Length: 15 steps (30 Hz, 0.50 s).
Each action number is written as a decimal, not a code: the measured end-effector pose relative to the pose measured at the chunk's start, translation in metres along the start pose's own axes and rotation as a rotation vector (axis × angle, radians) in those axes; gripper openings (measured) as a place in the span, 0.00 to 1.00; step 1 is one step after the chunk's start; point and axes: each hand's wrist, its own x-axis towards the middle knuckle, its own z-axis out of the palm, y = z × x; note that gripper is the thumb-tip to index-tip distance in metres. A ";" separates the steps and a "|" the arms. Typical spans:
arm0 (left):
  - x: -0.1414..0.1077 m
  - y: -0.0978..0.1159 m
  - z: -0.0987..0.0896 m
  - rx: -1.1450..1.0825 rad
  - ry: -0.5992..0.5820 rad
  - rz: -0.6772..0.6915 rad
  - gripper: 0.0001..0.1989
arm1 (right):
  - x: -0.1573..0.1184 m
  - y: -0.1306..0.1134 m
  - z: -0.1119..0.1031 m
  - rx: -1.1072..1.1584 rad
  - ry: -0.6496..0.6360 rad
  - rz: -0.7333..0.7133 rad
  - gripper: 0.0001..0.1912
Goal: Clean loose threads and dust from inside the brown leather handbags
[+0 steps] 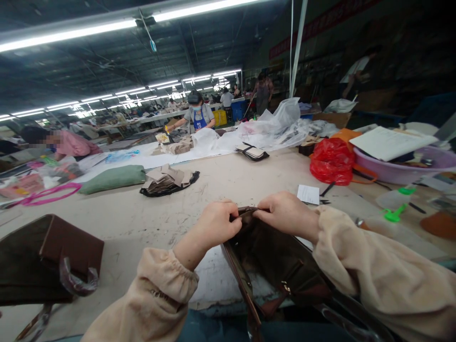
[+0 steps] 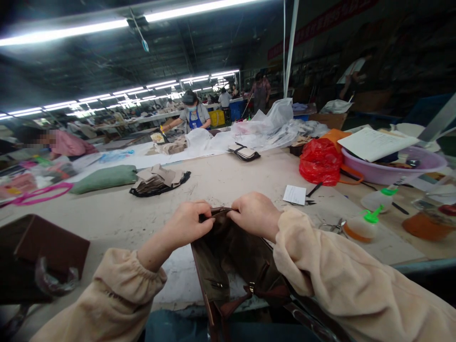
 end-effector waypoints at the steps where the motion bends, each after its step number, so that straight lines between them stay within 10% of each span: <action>1: 0.000 0.000 0.000 0.005 -0.007 0.004 0.05 | 0.000 0.000 0.000 -0.006 -0.001 0.004 0.19; 15: 0.000 0.002 -0.004 -0.031 -0.102 0.078 0.10 | 0.003 -0.001 0.003 -0.066 0.025 0.004 0.16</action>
